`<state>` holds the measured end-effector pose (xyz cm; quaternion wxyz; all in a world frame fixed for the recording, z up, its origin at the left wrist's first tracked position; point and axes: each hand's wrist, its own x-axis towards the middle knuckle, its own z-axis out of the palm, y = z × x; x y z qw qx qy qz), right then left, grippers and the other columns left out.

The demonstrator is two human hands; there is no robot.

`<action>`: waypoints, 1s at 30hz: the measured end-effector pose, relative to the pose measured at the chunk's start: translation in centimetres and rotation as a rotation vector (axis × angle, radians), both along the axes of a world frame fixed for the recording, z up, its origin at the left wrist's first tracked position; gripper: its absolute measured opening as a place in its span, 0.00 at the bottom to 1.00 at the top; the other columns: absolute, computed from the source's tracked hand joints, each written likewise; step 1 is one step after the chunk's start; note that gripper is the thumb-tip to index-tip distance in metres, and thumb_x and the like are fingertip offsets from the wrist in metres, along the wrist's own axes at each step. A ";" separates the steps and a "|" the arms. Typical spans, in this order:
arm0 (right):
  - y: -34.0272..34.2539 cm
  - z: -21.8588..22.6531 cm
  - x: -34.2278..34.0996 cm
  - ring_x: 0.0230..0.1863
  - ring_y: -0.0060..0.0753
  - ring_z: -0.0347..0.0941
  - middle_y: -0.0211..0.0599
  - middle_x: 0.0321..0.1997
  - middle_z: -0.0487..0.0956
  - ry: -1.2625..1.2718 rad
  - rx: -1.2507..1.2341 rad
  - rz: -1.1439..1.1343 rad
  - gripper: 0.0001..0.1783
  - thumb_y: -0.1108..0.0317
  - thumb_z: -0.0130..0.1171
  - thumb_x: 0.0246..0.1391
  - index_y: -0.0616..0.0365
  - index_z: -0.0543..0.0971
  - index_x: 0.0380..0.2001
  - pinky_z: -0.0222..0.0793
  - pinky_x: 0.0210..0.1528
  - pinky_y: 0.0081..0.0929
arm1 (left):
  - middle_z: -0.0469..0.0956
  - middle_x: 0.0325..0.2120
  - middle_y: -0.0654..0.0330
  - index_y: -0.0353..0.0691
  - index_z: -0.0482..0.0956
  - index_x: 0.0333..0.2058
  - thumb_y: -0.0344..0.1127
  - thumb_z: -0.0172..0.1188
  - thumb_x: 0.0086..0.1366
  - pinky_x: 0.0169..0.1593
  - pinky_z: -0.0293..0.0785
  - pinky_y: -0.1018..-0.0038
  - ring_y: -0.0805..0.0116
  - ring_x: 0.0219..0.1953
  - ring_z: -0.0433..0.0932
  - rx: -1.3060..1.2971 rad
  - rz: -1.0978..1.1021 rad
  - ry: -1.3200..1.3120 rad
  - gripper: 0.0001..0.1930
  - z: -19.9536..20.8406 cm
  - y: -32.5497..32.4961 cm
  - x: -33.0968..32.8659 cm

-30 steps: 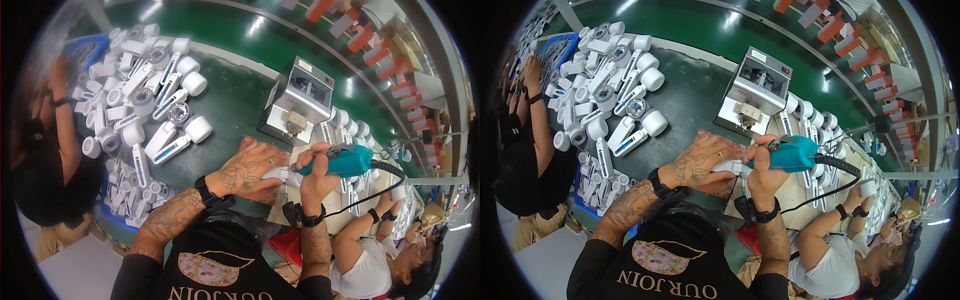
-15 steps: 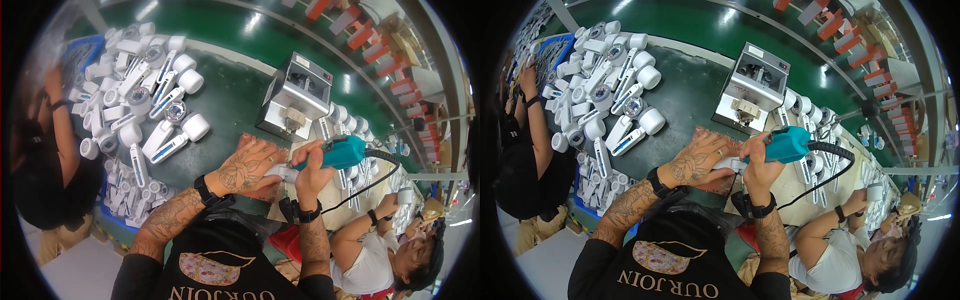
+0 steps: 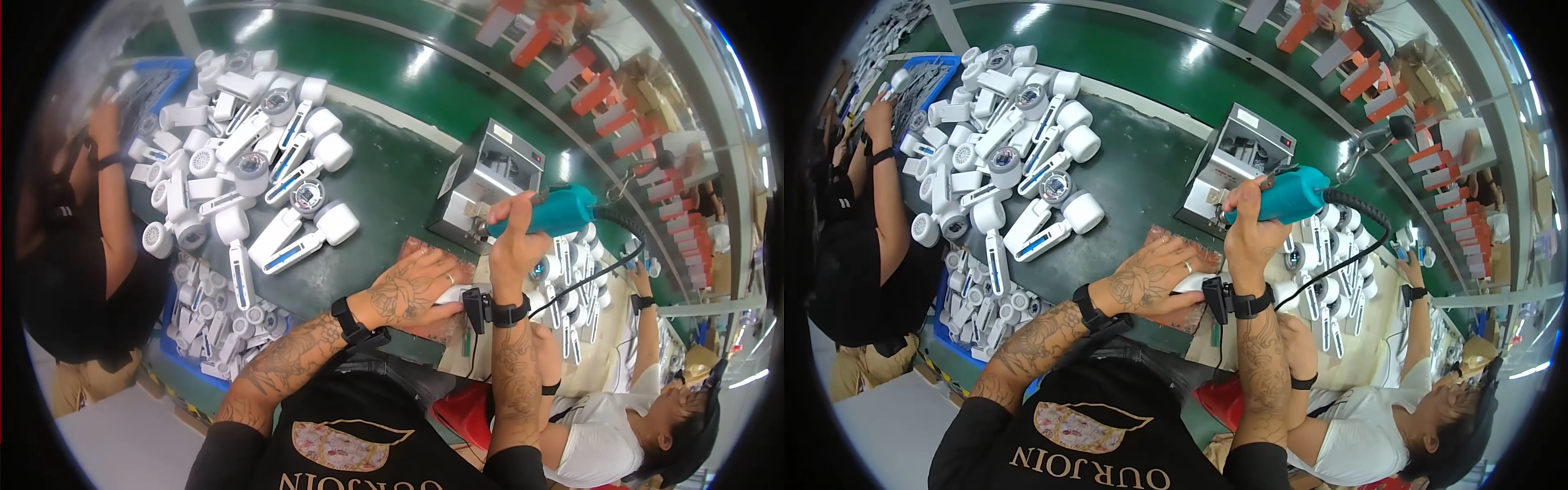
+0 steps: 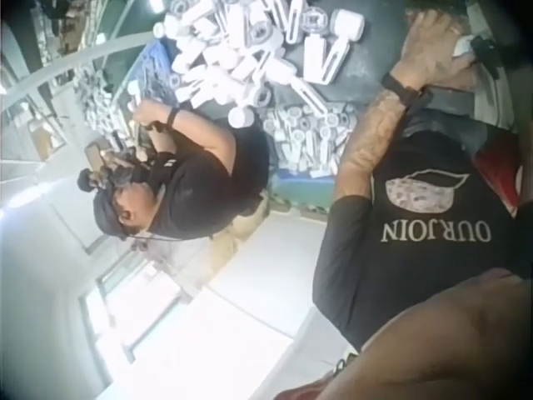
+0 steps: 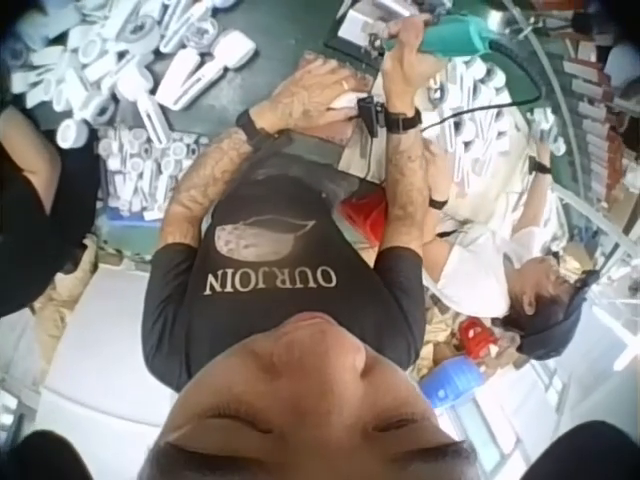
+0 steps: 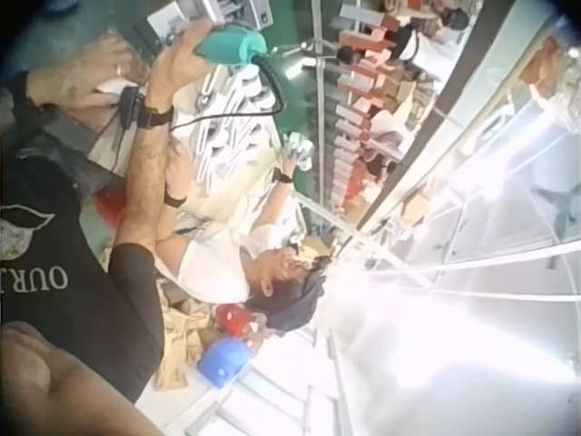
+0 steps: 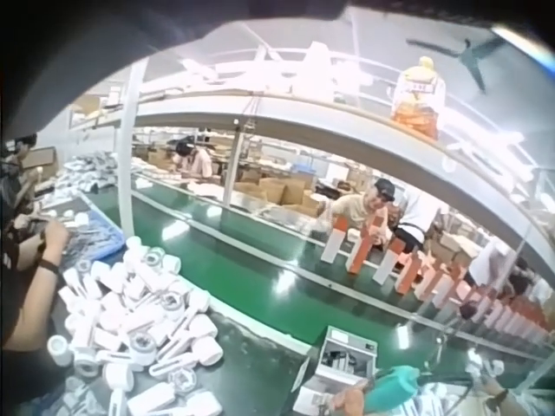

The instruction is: The person picks up a white fan, places it on a block, and uses a power tool to drive a screw into it. They then fit a battery and a cover into the fan and drive another screw into the casing.

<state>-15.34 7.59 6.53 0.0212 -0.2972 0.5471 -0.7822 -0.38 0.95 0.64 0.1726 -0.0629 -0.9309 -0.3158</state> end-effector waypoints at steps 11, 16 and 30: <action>7.7 0.9 5.7 0.23 0.29 0.66 0.32 0.22 0.67 -0.083 0.095 0.097 0.23 0.52 0.61 0.63 0.64 0.72 0.42 0.64 0.27 0.27 | 0.74 0.50 0.54 0.42 0.75 0.54 0.44 0.60 0.60 0.60 0.64 0.57 0.54 0.54 0.70 0.047 0.049 0.059 0.24 -0.1 -0.2 0.2; 8.4 0.1 6.4 0.22 0.29 0.66 0.32 0.22 0.67 -0.097 0.107 0.078 0.26 0.49 0.63 0.61 0.64 0.72 0.42 0.64 0.27 0.28 | 0.74 0.51 0.55 0.43 0.75 0.53 0.44 0.61 0.60 0.60 0.65 0.57 0.54 0.53 0.70 0.086 0.026 0.042 0.24 -0.3 -0.3 0.3; 8.3 -1.9 5.7 0.22 0.30 0.66 0.34 0.22 0.68 -0.139 0.026 0.127 0.19 0.56 0.64 0.61 0.59 0.68 0.35 0.64 0.26 0.29 | 0.73 0.53 0.55 0.41 0.74 0.55 0.43 0.61 0.60 0.60 0.63 0.58 0.54 0.53 0.70 0.052 0.000 0.006 0.25 0.3 -0.1 -0.2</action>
